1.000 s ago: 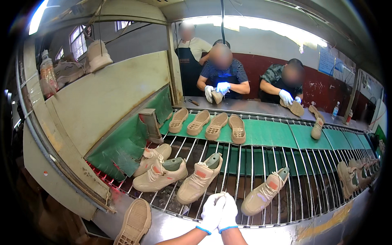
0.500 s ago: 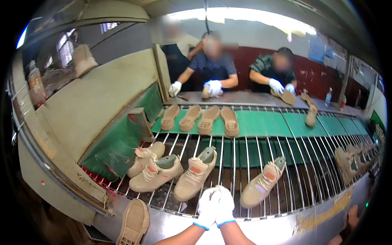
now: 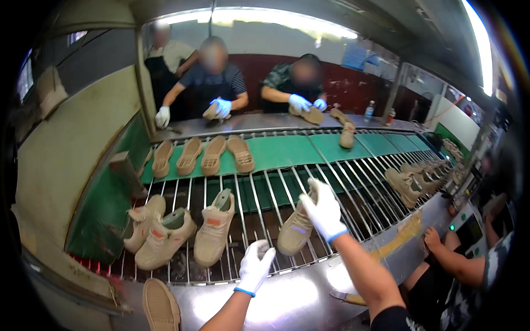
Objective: The person picks up shoes from a conveyor belt, wipes the exterior of the shoes with a cloth, and uses a knife to trim excess material from the soles.
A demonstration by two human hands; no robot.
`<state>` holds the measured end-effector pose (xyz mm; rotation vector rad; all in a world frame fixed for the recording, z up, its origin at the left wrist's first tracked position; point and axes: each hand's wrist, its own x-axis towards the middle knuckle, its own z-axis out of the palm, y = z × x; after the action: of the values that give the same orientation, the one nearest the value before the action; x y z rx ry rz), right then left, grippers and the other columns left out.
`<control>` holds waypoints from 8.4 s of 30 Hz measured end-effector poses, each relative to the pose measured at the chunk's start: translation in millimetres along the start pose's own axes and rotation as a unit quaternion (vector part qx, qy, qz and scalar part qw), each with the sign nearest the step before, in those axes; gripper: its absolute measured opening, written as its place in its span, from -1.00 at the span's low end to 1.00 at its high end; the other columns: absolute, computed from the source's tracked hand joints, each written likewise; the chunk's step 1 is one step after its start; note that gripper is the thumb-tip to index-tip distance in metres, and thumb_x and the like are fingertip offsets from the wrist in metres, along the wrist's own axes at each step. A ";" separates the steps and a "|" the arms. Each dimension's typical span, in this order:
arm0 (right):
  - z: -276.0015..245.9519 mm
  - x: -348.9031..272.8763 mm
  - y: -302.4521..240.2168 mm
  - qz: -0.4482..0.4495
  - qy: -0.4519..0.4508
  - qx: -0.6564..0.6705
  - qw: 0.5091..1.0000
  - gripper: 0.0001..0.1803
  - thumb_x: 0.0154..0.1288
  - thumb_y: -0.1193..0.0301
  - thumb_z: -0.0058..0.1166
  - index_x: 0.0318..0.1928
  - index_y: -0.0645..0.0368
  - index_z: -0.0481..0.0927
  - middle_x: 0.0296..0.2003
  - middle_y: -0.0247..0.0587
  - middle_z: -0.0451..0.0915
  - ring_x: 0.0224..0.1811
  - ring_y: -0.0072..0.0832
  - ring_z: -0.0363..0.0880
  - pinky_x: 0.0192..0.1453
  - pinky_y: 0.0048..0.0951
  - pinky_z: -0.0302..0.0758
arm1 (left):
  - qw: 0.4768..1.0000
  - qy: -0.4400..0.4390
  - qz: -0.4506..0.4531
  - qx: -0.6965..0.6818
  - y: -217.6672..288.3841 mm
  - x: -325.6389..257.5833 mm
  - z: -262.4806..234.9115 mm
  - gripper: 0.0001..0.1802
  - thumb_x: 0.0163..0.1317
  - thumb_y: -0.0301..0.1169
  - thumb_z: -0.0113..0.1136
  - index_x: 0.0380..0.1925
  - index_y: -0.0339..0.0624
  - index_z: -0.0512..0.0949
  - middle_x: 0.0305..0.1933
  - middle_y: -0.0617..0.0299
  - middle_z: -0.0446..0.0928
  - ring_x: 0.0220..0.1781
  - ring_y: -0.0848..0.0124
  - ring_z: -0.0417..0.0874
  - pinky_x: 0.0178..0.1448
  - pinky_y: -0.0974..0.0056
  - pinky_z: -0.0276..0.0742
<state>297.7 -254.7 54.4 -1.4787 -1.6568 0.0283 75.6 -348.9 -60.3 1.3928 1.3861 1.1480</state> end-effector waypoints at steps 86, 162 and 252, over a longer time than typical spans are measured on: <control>-143.8 -472.5 -9.9 0.350 -0.232 0.892 0.169 -0.10 0.63 -0.29 -0.21 0.63 0.12 0.21 0.50 0.04 0.42 0.47 -0.14 0.51 0.55 -0.01 0.52 | 0.948 -0.016 -0.155 -0.279 87.9 -255.2 -185.2 -0.69 0.56 -0.32 0.25 0.14 -0.29 0.66 0.12 0.13 0.71 0.15 0.30 0.71 0.30 0.15 0.65; -243.0 -365.0 -65.1 0.138 -0.287 0.409 0.855 -0.24 0.51 -0.11 0.18 0.35 0.33 0.55 0.14 0.05 0.70 0.18 -0.22 0.72 0.28 -0.18 0.68 | 0.949 -0.280 0.143 -0.016 137.0 -293.2 -57.5 -0.32 0.25 -0.18 0.54 0.31 -0.25 0.60 0.25 -0.02 0.68 0.25 0.20 0.72 0.39 0.13 0.62; -234.3 -314.6 -89.3 0.103 -0.347 0.411 0.837 -0.10 -0.06 -0.20 0.61 0.05 0.29 0.61 -0.09 -0.19 0.64 -0.03 -0.44 0.63 0.13 -0.37 0.57 | 0.929 -0.328 0.111 -0.128 126.3 -316.0 -61.1 -0.39 0.23 -0.73 0.19 0.34 -0.32 0.58 0.28 -0.06 0.70 0.32 0.25 0.71 0.48 0.21 0.56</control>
<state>336.3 -655.0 62.3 -0.9720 -1.6494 1.3693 55.0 -671.6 62.3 1.5685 0.5958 0.8386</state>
